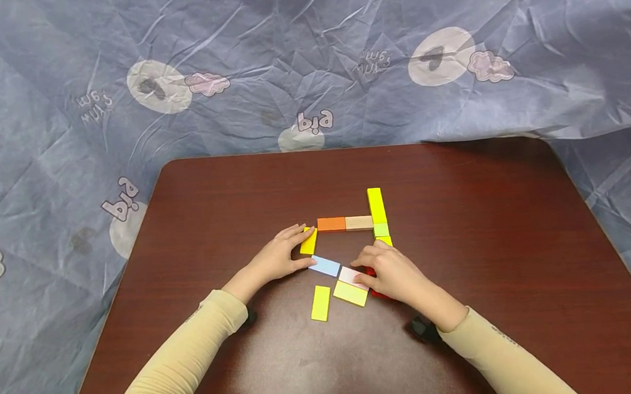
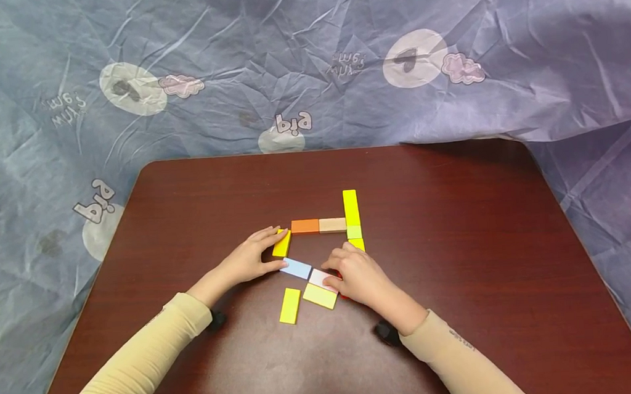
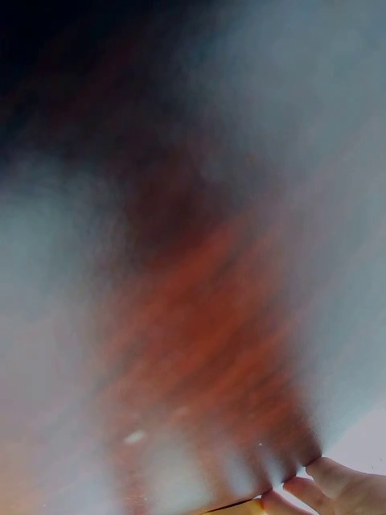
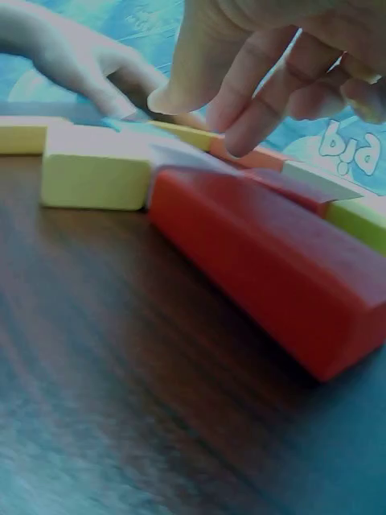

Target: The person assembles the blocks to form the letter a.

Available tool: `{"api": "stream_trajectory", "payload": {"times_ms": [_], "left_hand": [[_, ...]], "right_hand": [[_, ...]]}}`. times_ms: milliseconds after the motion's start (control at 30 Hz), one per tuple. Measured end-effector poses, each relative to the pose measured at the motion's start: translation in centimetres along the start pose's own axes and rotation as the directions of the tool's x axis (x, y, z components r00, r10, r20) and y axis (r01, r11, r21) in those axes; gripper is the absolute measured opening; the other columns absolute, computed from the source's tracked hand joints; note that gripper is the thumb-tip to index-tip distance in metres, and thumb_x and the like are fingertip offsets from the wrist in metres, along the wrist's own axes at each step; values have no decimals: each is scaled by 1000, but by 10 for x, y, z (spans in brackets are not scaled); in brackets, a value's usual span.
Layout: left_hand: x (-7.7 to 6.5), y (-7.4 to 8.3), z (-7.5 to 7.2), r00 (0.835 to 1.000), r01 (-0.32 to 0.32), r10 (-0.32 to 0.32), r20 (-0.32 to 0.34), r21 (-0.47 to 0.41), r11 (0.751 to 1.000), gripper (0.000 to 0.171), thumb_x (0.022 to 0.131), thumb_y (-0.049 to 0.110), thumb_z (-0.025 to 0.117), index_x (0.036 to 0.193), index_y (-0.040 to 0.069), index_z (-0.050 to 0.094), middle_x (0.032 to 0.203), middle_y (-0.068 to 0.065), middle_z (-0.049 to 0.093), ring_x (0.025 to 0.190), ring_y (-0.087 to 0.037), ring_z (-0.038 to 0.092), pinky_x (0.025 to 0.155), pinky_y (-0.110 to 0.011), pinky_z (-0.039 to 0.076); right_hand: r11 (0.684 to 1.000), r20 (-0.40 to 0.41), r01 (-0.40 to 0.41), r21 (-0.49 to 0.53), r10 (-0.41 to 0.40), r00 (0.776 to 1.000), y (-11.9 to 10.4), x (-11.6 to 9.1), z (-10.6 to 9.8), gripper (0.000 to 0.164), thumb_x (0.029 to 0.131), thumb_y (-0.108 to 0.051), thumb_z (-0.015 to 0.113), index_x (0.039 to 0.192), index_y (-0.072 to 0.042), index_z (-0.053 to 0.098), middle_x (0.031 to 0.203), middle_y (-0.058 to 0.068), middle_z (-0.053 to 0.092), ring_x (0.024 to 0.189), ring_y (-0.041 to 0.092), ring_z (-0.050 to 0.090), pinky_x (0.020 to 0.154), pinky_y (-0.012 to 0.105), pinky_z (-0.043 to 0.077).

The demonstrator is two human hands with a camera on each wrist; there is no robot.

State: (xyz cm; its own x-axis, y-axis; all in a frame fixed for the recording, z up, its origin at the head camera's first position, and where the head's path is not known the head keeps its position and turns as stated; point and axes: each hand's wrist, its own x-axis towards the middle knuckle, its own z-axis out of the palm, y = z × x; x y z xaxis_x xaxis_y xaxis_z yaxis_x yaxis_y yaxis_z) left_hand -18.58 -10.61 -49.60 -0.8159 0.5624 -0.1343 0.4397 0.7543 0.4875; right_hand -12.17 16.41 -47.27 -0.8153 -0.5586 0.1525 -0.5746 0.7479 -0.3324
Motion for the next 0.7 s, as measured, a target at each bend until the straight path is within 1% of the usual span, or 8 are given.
{"api": "stream_trajectory", "payload": {"times_ms": [100, 233, 300, 467, 600, 700], "left_hand": [[-1, 0, 0, 1000, 3, -3, 0, -3, 1000, 76, 89, 42, 71, 153, 16, 38, 158, -13, 36, 149, -32, 28, 116, -53, 31], [0, 1, 0, 1000, 8, -8, 1, -4, 1000, 76, 89, 42, 71, 153, 17, 39, 158, -13, 36, 149, -32, 29, 116, -53, 31], [0, 1, 0, 1000, 11, -11, 0, -3, 1000, 76, 89, 42, 71, 152, 17, 39, 158, -13, 36, 148, -32, 29, 116, -53, 32], [0, 1, 1, 1000, 12, -12, -4, 11, 1000, 76, 89, 42, 72, 153, 17, 38, 158, -13, 36, 148, -32, 29, 115, -53, 32], [1, 0, 2, 1000, 11, -11, -4, 13, 1000, 76, 89, 42, 72, 153, 17, 39, 158, -13, 36, 148, -32, 29, 116, -53, 32], [1, -1, 2, 1000, 10, -10, -4, 10, 1000, 76, 89, 42, 71, 152, 17, 39, 158, -13, 36, 148, -32, 29, 116, -52, 32]], "right_hand": [[999, -21, -5, -37, 4, 1000, -6, 2, 7, 26, 75, -23, 86, 96, -10, 79, 85, -2, 68, 75, 13, 45, 64, 25, 42], [998, -9, -44, -44, 44, 999, -14, 5, 12, 28, 72, -25, 88, 92, -9, 79, 83, -2, 68, 74, 14, 45, 63, 25, 42], [996, 4, -79, -30, 79, 997, -18, 7, 12, 28, 72, -26, 88, 91, -8, 79, 84, -1, 69, 75, 14, 47, 65, 25, 44], [988, 52, -155, 25, 153, 987, -25, 9, 11, 20, 75, -17, 86, 93, -10, 79, 88, -1, 71, 76, 15, 48, 65, 26, 45], [980, 89, -187, 65, 181, 979, -27, 10, 10, 18, 76, -11, 84, 94, -11, 80, 89, -1, 72, 75, 14, 48, 63, 24, 43], [976, 106, -197, 88, 188, 977, -26, 11, 10, 19, 76, -10, 84, 95, -11, 80, 90, -2, 72, 76, 13, 48, 64, 23, 43]]}}
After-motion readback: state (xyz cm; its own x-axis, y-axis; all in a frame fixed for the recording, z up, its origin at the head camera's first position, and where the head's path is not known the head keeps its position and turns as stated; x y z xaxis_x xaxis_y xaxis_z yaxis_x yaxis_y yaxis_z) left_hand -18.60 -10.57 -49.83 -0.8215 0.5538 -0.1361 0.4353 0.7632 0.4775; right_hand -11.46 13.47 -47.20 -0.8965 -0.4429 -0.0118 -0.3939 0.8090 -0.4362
